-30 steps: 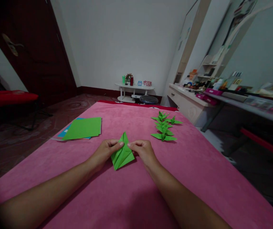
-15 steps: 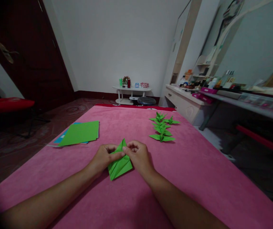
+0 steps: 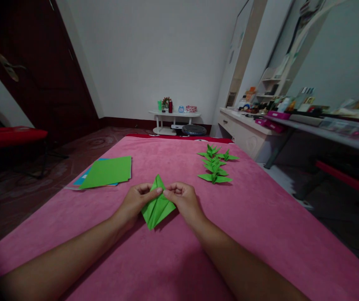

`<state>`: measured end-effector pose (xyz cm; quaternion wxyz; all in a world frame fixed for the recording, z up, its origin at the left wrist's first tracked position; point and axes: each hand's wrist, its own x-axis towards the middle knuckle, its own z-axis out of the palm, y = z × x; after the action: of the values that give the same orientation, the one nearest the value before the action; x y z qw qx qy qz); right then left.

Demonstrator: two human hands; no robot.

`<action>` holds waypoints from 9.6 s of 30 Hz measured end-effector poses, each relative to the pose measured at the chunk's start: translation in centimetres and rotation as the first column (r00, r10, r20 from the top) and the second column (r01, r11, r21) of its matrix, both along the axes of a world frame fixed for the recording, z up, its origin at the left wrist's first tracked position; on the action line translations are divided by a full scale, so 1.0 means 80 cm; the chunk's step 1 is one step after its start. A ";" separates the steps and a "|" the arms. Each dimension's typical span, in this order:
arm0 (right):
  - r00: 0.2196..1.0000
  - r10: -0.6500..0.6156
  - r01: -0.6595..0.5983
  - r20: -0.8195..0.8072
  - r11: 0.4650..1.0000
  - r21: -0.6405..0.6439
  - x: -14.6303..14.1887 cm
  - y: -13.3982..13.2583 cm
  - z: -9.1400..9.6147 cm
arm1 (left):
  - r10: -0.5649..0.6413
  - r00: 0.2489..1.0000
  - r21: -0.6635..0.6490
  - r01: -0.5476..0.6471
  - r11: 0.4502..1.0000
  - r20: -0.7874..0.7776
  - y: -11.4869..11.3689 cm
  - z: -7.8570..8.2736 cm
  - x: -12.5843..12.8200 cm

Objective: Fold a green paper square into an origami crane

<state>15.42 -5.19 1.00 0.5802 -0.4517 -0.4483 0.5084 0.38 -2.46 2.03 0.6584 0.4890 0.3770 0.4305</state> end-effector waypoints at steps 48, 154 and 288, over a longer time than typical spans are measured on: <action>0.828 -0.213 0.100 0.519 0.966 0.237 -0.012 -0.014 0.007 | -0.036 0.998 0.089 0.040 0.995 -0.048 0.003 -0.006 0.000; 0.929 -0.139 0.075 0.343 0.978 0.194 -0.011 -0.014 0.034 | -0.018 1.000 0.043 0.019 0.999 -0.011 -0.015 0.009 0.008; 0.610 -0.628 -0.222 0.484 0.451 0.864 0.042 -0.014 0.034 | -0.192 0.952 0.100 0.172 0.980 0.239 0.007 -0.004 -0.003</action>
<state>18.78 -6.34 3.76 0.5396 -0.3162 -0.7711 -0.1191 0.13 -1.92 1.69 0.7175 0.4894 0.2284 0.4399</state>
